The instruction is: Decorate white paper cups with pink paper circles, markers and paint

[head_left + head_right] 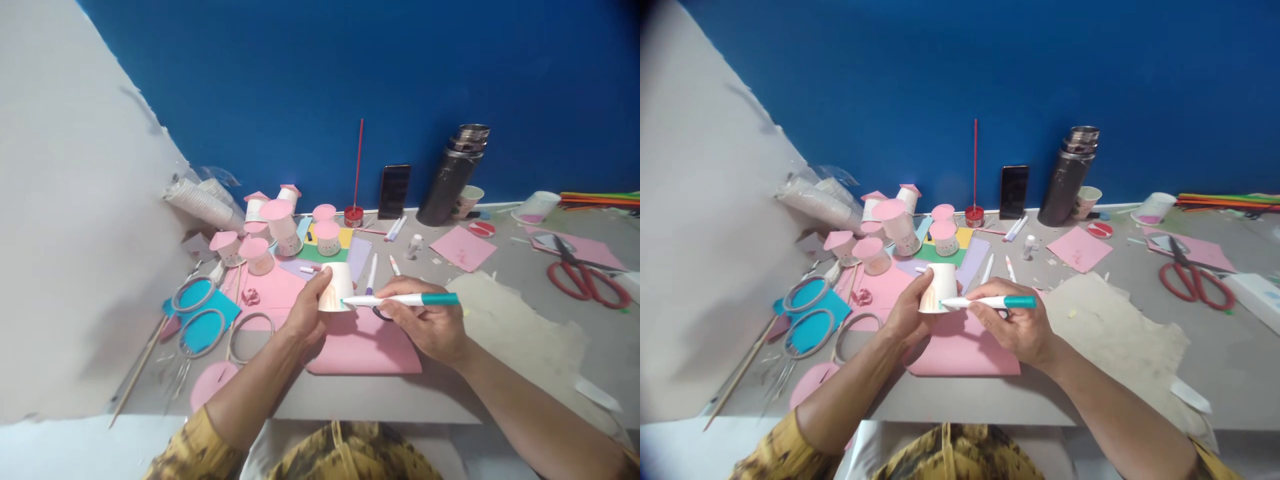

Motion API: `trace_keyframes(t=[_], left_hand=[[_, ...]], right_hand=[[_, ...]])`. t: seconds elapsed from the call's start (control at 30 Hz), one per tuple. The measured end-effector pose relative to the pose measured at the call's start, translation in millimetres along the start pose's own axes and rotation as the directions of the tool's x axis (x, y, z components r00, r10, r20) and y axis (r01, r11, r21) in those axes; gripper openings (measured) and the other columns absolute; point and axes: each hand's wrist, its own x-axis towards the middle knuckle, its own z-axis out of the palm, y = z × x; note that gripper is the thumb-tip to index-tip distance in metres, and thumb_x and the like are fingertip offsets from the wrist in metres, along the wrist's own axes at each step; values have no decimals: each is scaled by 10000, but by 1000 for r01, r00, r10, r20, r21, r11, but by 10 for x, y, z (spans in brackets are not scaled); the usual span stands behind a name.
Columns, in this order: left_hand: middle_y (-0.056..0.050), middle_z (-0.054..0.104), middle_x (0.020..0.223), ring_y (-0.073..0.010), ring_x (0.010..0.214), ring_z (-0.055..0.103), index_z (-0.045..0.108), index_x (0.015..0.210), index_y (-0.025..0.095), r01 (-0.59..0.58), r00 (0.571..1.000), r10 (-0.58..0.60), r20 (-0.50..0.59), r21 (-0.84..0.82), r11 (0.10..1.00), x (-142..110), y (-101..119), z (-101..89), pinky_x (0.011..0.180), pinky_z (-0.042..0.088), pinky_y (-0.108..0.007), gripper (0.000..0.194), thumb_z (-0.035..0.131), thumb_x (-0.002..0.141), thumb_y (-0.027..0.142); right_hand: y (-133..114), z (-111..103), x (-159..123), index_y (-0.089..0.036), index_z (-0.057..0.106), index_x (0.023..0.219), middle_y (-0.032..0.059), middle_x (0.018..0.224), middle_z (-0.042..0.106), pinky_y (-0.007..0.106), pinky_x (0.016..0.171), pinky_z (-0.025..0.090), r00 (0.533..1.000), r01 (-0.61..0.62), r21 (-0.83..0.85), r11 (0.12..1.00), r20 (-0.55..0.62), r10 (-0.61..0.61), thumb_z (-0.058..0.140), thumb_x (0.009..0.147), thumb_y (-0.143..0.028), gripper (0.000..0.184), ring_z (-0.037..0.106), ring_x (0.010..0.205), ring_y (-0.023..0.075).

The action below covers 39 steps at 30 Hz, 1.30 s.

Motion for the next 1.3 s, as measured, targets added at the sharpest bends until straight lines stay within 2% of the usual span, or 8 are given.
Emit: trace_keyframes(t=[0.17, 0.27, 0.37, 0.6, 0.73, 1.03, 1.1, 1.3], left_hand=[[-119, 731, 759, -226, 637, 693, 693, 925, 89, 14, 1000, -14, -15, 15, 1000, -21, -16, 24, 617, 559, -310, 360, 701, 865, 444], [-120, 730, 755, -216, 649, 692, 698, 933, 80, 14, 999, -14, -32, 5, 1000, -21, -9, 32, 630, 560, -297, 351, 671, 891, 427], [-137, 734, 778, -224, 674, 699, 706, 950, 68, 22, 999, -23, -25, -18, 1000, -18, 12, 40, 652, 569, -308, 360, 600, 940, 411], [-145, 724, 782, -234, 679, 695, 706, 1089, 46, 77, 997, -78, 1, -132, 988, -23, 36, 53, 637, 576, -337, 437, 494, 989, 415], [-147, 715, 798, -254, 670, 683, 699, 1149, 48, 115, 991, -103, 80, -168, 979, -23, 26, 37, 605, 568, -374, 494, 459, 987, 449], [-138, 711, 779, -253, 661, 672, 706, 1167, 52, 110, 978, -77, 195, -164, 980, 3, -24, -7, 608, 553, -369, 551, 520, 942, 520], [-136, 713, 801, -253, 673, 667, 704, 1174, 57, 118, 973, -76, 216, -185, 976, 6, -34, -16, 612, 552, -378, 543, 530, 937, 514], [-124, 683, 801, -258, 726, 658, 711, 1111, 74, 131, 970, -78, 232, -225, 966, 0, -55, -15, 584, 549, -381, 497, 546, 933, 507]], right_hand=[[21, -4, 23, -199, 713, 1012, 48, 808, 734, 294, 594, 526, 993, 107, 39, 993, 54, -109, 644, 930, -145, 119, 653, 644, 159], [39, -24, 29, -197, 704, 1038, 55, 832, 734, 309, 637, 531, 990, 137, 18, 990, 22, -138, 652, 914, -101, 165, 658, 696, 170], [62, -48, 17, -201, 702, 1031, 43, 813, 713, 301, 614, 507, 993, 102, 62, 993, 58, -106, 652, 913, -94, 166, 628, 662, 157], [115, -64, -26, -222, 709, 1042, 24, 817, 691, 306, 638, 499, 998, 34, 138, 990, 48, -41, 641, 926, -102, 181, 630, 677, 160], [111, -71, -27, -229, 713, 1047, 25, 829, 689, 307, 656, 501, 1000, 23, 132, 991, 18, -26, 637, 932, -113, 180, 640, 706, 165], [69, -71, 4, -237, 724, 999, 14, 799, 700, 271, 582, 487, 999, -40, 202, 979, 28, 35, 637, 948, -158, 128, 651, 680, 157], [63, -69, 8, -233, 719, 998, 11, 781, 693, 262, 551, 477, 999, -51, 210, 976, -4, 53, 628, 957, -165, 121, 639, 639, 146], [47, -76, 18, -222, 721, 972, 19, 796, 699, 258, 538, 472, 999, -45, 191, 981, -10, 48, 642, 951, -185, 89, 631, 623, 139]])
